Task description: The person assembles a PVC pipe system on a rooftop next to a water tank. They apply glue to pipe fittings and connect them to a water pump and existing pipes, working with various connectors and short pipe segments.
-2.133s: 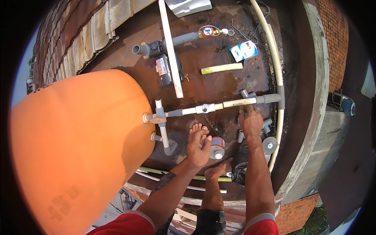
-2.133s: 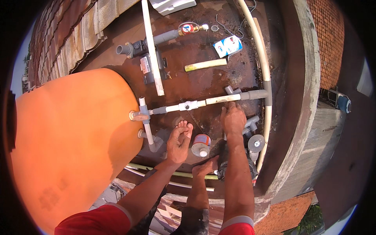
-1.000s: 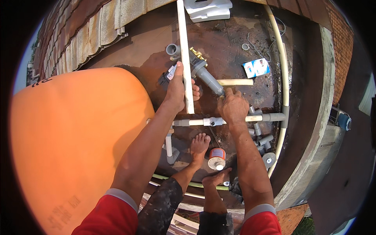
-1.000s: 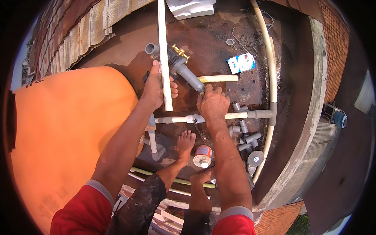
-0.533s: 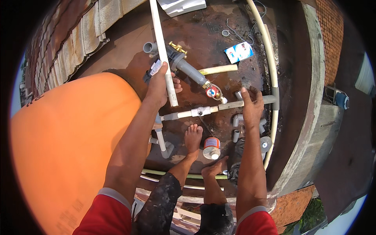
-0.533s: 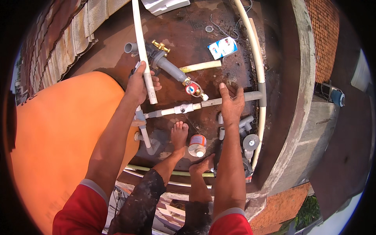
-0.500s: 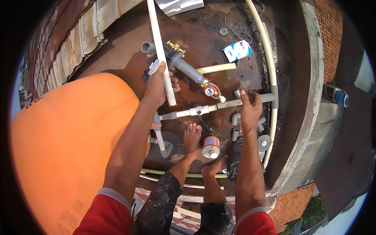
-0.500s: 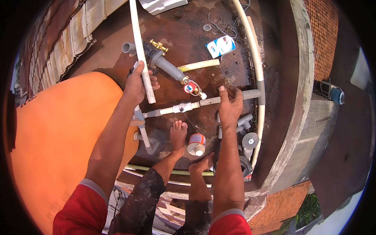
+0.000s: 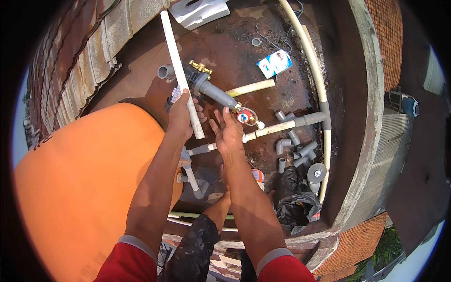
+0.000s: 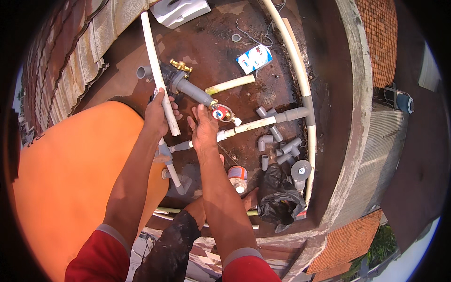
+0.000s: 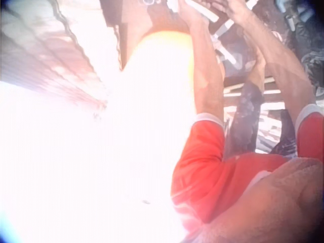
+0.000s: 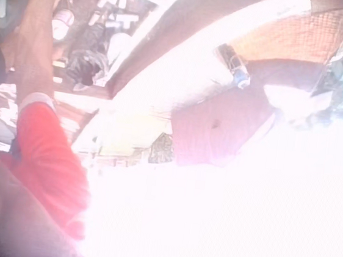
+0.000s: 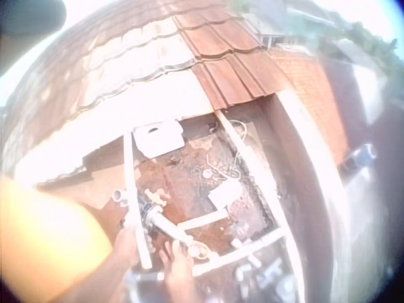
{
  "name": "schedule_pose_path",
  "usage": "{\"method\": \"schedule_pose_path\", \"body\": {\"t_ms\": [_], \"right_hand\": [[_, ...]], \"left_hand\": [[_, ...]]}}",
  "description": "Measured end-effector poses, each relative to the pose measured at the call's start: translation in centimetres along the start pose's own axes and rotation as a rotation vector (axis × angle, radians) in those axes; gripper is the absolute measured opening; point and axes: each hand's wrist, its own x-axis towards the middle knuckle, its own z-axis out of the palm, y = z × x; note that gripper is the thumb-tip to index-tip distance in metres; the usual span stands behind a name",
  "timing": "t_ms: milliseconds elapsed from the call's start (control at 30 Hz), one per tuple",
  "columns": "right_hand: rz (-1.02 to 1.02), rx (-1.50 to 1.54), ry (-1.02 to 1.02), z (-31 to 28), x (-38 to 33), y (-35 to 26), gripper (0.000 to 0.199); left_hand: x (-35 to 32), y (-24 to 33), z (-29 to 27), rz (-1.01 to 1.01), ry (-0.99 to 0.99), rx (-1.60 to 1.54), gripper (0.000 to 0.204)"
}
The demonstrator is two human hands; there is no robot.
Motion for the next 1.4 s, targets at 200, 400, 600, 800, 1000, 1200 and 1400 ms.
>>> {"method": "schedule_pose_path", "body": {"t_ms": [200,400,600,800,1000,1200,1400], "right_hand": [[-0.161,0.016,0.07,2.0,3.5,-0.6,0.045],[-0.303,-0.067,-0.082,5.9,7.0,-5.3,0.052],[-0.394,-0.387,-0.109,7.0,11.0,-7.4,0.028],[-0.424,-0.428,-0.174,7.8,12.7,-8.9,0.058],[-0.388,-0.495,-0.084,6.1,7.6,-6.0,0.088],[-0.338,-0.598,-0.078,-0.7,-0.9,-1.3,0.064],[-0.177,-0.59,-0.023,-10.0,-7.1,2.6,0.047]], "left_hand": [[-0.4,0.5,-0.5,-0.004,-0.019,0.034,0.045],[-0.5,0.4,-0.7,-0.01,-0.051,0.005,0.043],[-0.2,-0.2,-0.3,-0.002,-0.077,0.001,0.038],[0.3,-0.4,-0.1,0.024,-0.102,0.027,0.037],[0.7,-0.6,0.2,0.018,-0.077,0.024,0.035],[1.2,-0.7,0.1,0.034,-0.09,0.037,0.036],[1.7,-1.4,-0.5,0.052,-0.098,0.043,0.036]]}}
